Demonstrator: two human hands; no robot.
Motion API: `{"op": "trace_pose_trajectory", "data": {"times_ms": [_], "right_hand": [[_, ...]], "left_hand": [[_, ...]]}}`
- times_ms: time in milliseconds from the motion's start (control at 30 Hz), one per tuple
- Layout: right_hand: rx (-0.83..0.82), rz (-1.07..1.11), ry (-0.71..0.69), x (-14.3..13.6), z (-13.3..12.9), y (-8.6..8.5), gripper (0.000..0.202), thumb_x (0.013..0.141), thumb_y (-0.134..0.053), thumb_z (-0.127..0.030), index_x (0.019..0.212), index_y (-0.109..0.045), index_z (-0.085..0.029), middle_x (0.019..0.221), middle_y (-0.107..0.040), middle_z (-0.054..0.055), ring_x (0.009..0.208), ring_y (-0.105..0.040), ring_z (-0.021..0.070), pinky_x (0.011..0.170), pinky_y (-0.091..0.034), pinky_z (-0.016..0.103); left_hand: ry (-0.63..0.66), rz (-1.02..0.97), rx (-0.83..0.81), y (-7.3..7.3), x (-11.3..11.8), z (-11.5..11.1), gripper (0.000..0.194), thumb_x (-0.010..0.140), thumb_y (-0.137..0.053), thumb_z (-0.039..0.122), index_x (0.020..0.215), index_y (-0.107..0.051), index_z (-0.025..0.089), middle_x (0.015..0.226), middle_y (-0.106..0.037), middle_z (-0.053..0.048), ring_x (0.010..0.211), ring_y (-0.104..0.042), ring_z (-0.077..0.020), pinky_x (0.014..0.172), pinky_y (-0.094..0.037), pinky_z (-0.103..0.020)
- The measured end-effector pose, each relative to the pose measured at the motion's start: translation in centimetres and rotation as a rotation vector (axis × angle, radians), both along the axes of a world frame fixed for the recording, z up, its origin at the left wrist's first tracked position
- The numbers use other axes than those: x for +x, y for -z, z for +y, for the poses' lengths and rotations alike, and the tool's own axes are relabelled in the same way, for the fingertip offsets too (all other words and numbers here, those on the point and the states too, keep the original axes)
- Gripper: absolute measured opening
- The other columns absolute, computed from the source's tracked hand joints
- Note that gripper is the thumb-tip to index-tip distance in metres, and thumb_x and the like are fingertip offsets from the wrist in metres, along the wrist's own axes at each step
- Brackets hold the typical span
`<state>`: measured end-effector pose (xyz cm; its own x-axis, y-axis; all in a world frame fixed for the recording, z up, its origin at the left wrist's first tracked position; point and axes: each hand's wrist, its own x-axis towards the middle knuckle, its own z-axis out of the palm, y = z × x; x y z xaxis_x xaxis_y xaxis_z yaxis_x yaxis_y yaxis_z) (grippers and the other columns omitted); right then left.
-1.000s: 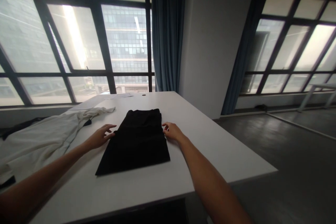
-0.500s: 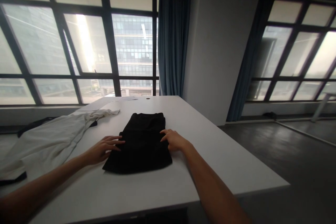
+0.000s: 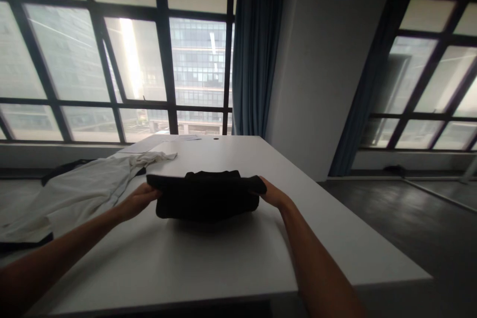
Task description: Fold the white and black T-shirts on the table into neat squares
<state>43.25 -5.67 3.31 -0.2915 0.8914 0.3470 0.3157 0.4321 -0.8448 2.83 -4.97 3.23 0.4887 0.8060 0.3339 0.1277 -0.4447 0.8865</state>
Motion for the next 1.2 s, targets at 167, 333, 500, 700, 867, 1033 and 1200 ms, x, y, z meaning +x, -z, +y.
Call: {"op": "trace_pose_trajectory", "data": {"times_ms": [167,333,500,700,867,1033,1200], "right_hand": [[-0.22,0.228,0.427,-2.1,3.9,2.0,0.063,0.081,-0.058,-0.069,0.109,-0.065,-0.013,0.09,-0.071,0.01,0.075,-0.066,0.0212,0.07,-0.054,0.035],[-0.257,-0.06,0.522,-2.7,5.7,5.1,0.069,0.076,-0.077,-0.041,0.135,-0.052,-0.014,0.097,-0.071,0.009,0.075,-0.066,0.0176,0.069,-0.053,0.03],[-0.1,-0.313,0.497,-2.8,5.6,5.8,0.051,0.071,-0.075,-0.016,0.121,-0.066,-0.013,0.11,-0.069,0.012,0.088,-0.067,0.0198,0.082,-0.052,0.031],[0.043,-0.643,0.607,-4.7,3.8,4.4,0.046,0.082,-0.061,-0.017,0.127,-0.064,-0.011,0.127,-0.062,0.018,0.113,-0.06,0.027,0.098,-0.044,0.036],[0.215,-0.803,0.523,-7.6,2.1,4.4,0.055,0.097,-0.042,-0.043,0.146,-0.047,-0.019,0.151,-0.045,0.013,0.139,-0.037,0.0283,0.115,-0.025,0.045],[-0.034,-0.899,0.271,-8.3,1.8,5.7,0.07,0.096,-0.029,-0.064,0.152,-0.036,-0.022,0.162,-0.025,0.007,0.15,-0.016,0.0268,0.12,-0.009,0.049],[-0.042,-0.884,0.271,-8.0,1.9,5.8,0.073,0.096,-0.026,-0.067,0.153,-0.034,-0.023,0.162,-0.024,0.005,0.151,-0.014,0.0251,0.121,-0.007,0.047]], "left_hand": [[-0.263,-0.151,-0.299,-0.4,3.1,4.9,0.06,0.074,-0.063,0.07,0.099,-0.067,0.015,0.078,-0.066,-0.002,0.063,-0.059,-0.0154,0.057,-0.046,-0.026],[-0.38,0.187,-0.369,3.4,3.1,8.3,0.084,0.061,-0.081,0.054,0.131,-0.054,0.018,0.091,-0.069,-0.005,0.073,-0.065,-0.0195,0.062,-0.053,-0.03],[-0.428,0.383,-0.072,5.3,2.7,8.8,0.068,0.068,-0.075,0.036,0.132,-0.058,0.021,0.112,-0.07,-0.009,0.088,-0.069,-0.0237,0.075,-0.057,-0.035],[-0.523,0.887,0.294,3.3,4.4,6.7,0.046,0.087,-0.054,0.03,0.132,-0.059,0.019,0.133,-0.062,-0.015,0.115,-0.062,-0.0334,0.097,-0.049,-0.047],[-0.398,0.906,0.663,2.8,9.1,3.9,0.051,0.099,-0.033,0.042,0.14,-0.051,0.018,0.156,-0.04,-0.011,0.143,-0.036,-0.0291,0.117,-0.025,-0.048],[-0.256,0.928,0.496,6.8,10.2,2.9,0.067,0.097,-0.027,0.059,0.149,-0.042,0.019,0.158,-0.035,-0.008,0.148,-0.026,-0.0253,0.119,-0.022,-0.044],[-0.391,0.948,0.38,7.9,6.8,3.5,0.079,0.093,-0.025,0.07,0.15,-0.041,0.018,0.159,-0.031,-0.009,0.149,-0.024,-0.0266,0.12,-0.02,-0.046]]}}
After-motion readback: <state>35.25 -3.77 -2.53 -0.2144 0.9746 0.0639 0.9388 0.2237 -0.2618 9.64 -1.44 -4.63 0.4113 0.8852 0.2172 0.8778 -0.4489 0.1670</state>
